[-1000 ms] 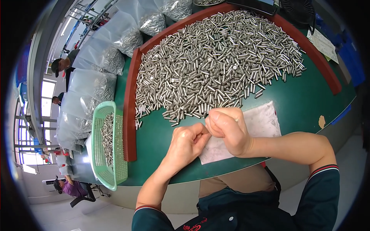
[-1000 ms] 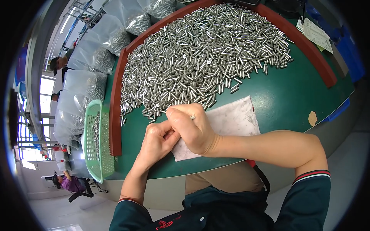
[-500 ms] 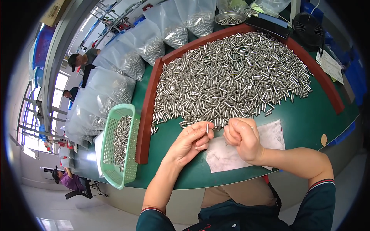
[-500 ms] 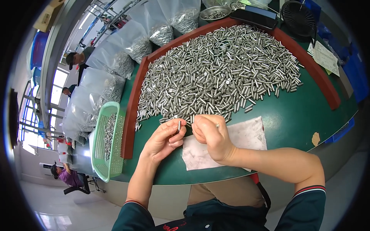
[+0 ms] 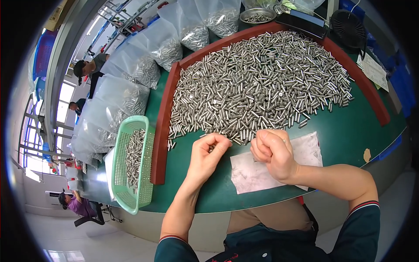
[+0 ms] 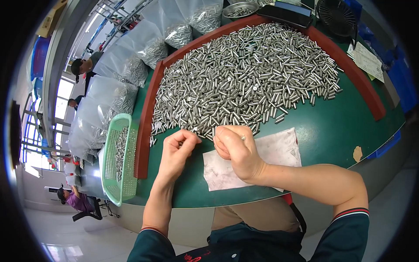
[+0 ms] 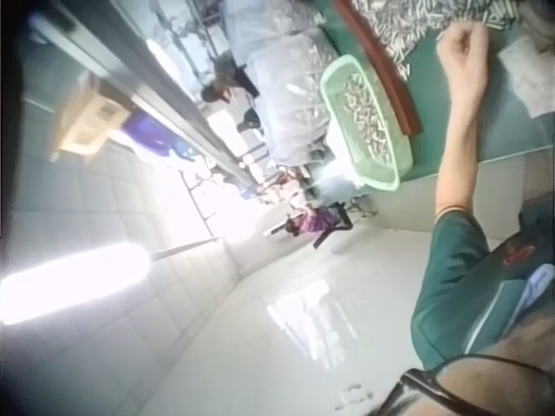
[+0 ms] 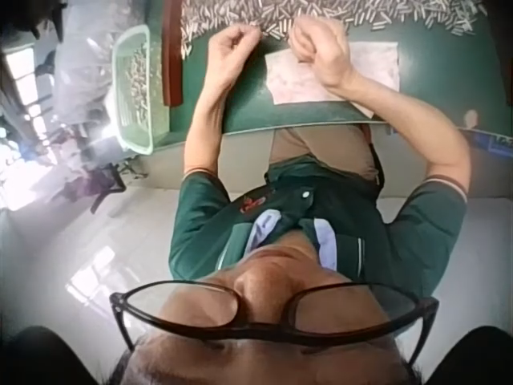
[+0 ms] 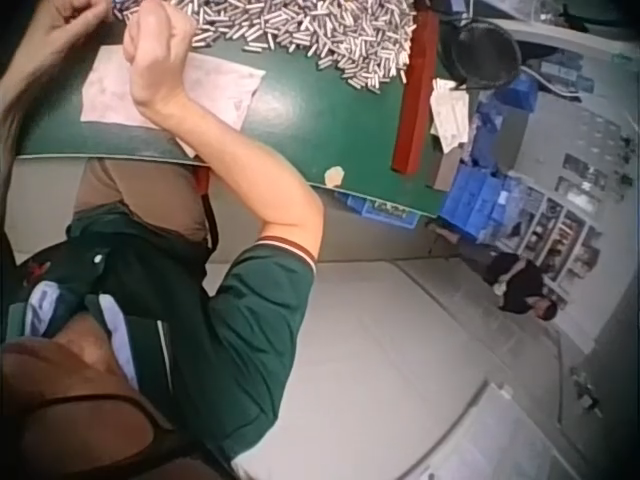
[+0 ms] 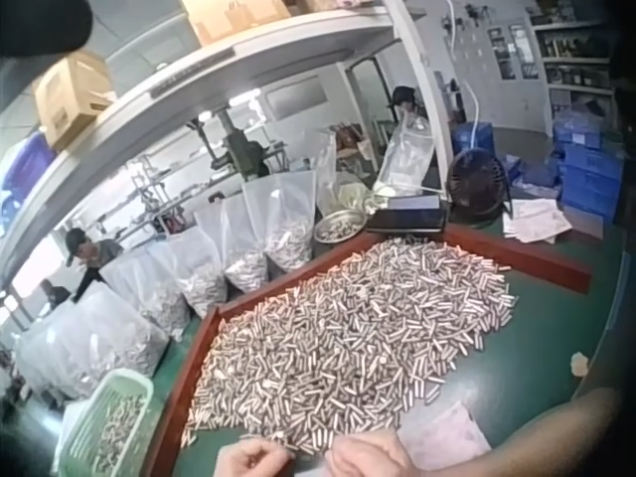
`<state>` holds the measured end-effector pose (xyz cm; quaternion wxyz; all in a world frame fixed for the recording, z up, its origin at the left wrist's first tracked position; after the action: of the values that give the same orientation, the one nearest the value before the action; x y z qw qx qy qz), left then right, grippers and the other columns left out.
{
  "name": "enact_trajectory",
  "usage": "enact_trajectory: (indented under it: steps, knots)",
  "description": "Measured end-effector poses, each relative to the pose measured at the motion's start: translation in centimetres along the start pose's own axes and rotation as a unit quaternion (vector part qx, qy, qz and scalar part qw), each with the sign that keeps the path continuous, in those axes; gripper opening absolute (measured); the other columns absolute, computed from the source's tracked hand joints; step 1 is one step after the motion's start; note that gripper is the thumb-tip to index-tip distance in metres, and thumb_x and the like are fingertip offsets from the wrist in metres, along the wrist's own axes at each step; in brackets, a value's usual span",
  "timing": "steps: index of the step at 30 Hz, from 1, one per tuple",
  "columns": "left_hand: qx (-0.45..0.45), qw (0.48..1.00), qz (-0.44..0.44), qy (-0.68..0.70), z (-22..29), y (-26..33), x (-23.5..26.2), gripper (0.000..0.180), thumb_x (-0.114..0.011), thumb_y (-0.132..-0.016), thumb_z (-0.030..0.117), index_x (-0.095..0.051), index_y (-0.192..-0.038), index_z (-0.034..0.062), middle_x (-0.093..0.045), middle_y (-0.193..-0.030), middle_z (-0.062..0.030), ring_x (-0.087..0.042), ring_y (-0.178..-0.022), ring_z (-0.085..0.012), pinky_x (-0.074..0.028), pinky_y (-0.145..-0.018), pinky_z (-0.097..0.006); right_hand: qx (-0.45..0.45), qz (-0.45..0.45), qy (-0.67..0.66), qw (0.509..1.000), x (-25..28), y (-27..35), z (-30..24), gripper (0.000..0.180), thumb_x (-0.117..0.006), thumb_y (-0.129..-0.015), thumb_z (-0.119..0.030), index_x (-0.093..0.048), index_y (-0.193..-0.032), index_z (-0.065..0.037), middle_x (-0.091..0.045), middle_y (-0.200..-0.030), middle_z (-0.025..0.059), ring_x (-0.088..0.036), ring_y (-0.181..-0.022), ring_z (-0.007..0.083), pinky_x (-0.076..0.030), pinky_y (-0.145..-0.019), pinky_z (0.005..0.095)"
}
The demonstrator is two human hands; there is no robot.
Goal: Inspecting and sorting small metal pins at a workbench in a factory setting.
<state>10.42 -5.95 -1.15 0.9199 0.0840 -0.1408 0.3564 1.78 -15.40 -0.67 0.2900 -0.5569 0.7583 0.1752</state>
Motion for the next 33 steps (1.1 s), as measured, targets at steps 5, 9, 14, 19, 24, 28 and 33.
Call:
enact_trajectory:
  steps: [5,9,14,19,24,28,33]
  knots:
    - [-0.211,0.925,0.054,-0.313,3.8,0.6,-1.5,0.008,-0.062,-0.069,0.004,-0.061,-0.076,0.0025,-0.059,-0.067,-0.0113,-0.056,-0.057,-0.0250,-0.044,-0.052,-0.032,0.003,0.005,0.014,1.000,0.0,0.1,0.0,0.036,-0.033,-0.084,-0.016,-0.027,-0.049,-0.009,-0.026,-0.043,-0.0004,-0.021,-0.040,0.0078,-0.018,-0.041,0.0235]
    - [-0.208,0.915,0.004,-0.346,3.5,0.7,-2.3,0.007,-0.062,-0.069,0.004,-0.061,-0.076,0.0019,-0.058,-0.065,-0.0103,-0.056,-0.056,-0.0250,-0.043,-0.051,-0.032,0.009,0.003,0.018,1.000,-0.1,0.2,-0.3,0.036,-0.033,-0.084,-0.016,-0.027,-0.050,-0.008,-0.027,-0.043,-0.0001,-0.021,-0.041,0.0080,-0.019,-0.042,0.0234]
    - [-0.064,0.968,-0.076,-0.231,2.1,1.0,-3.4,0.004,-0.061,-0.068,0.003,-0.059,-0.071,0.0005,-0.057,-0.062,-0.0109,-0.055,-0.054,-0.0243,-0.043,-0.049,-0.030,0.018,0.006,0.018,1.000,0.6,0.1,-0.1,0.035,-0.034,-0.084,-0.016,-0.027,-0.050,-0.009,-0.028,-0.044,-0.0001,-0.022,-0.041,0.0082,-0.019,-0.042,0.0237]
    - [-0.143,0.951,-0.077,-0.264,3.2,2.0,-4.7,0.004,-0.062,-0.068,0.002,-0.058,-0.069,0.0007,-0.053,-0.056,-0.0093,-0.051,-0.048,-0.0221,-0.040,-0.044,-0.030,0.040,0.000,-0.022,0.999,0.4,0.2,-1.2,0.037,-0.034,-0.084,-0.020,-0.028,-0.050,-0.009,-0.027,-0.043,-0.0005,-0.022,-0.041,0.0082,-0.019,-0.041,0.0238]
    - [-0.136,0.953,-0.073,-0.260,3.0,1.8,-4.8,0.005,-0.062,-0.068,0.002,-0.057,-0.068,0.0007,-0.051,-0.054,-0.0091,-0.049,-0.046,-0.0208,-0.039,-0.043,-0.030,0.042,0.020,-0.019,0.999,1.0,0.0,-0.9,0.037,-0.034,-0.084,-0.021,-0.027,-0.050,-0.009,-0.026,-0.043,-0.0008,-0.021,-0.041,0.0083,-0.018,-0.041,0.0240]
    - [-0.127,0.955,-0.070,-0.258,2.6,1.8,-4.6,0.006,-0.062,-0.068,0.003,-0.057,-0.068,0.0005,-0.051,-0.053,-0.0088,-0.048,-0.045,-0.0199,-0.038,-0.043,-0.029,0.046,0.018,-0.022,0.999,0.9,0.0,-0.7,0.037,-0.034,-0.084,-0.021,-0.027,-0.050,-0.009,-0.026,-0.043,-0.0008,-0.021,-0.041,0.0084,-0.018,-0.041,0.0239]
    - [-0.124,0.957,-0.066,-0.256,2.6,1.8,-4.4,0.006,-0.062,-0.068,0.002,-0.057,-0.067,0.0000,-0.050,-0.053,-0.0087,-0.048,-0.044,-0.0194,-0.038,-0.043,-0.029,0.044,0.027,-0.020,0.998,0.7,0.0,-0.7,0.037,-0.034,-0.084,-0.021,-0.027,-0.050,-0.010,-0.026,-0.043,-0.0011,-0.021,-0.041,0.0081,-0.018,-0.041,0.0238]
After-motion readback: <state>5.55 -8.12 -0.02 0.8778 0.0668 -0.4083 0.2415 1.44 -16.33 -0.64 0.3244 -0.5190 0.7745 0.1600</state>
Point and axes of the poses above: each hand's wrist, its own y-axis away from the middle knuckle, its own x-axis out of the back of the hand, z = x × y, the point moved 10 cm from there along -y, towards the middle knuckle
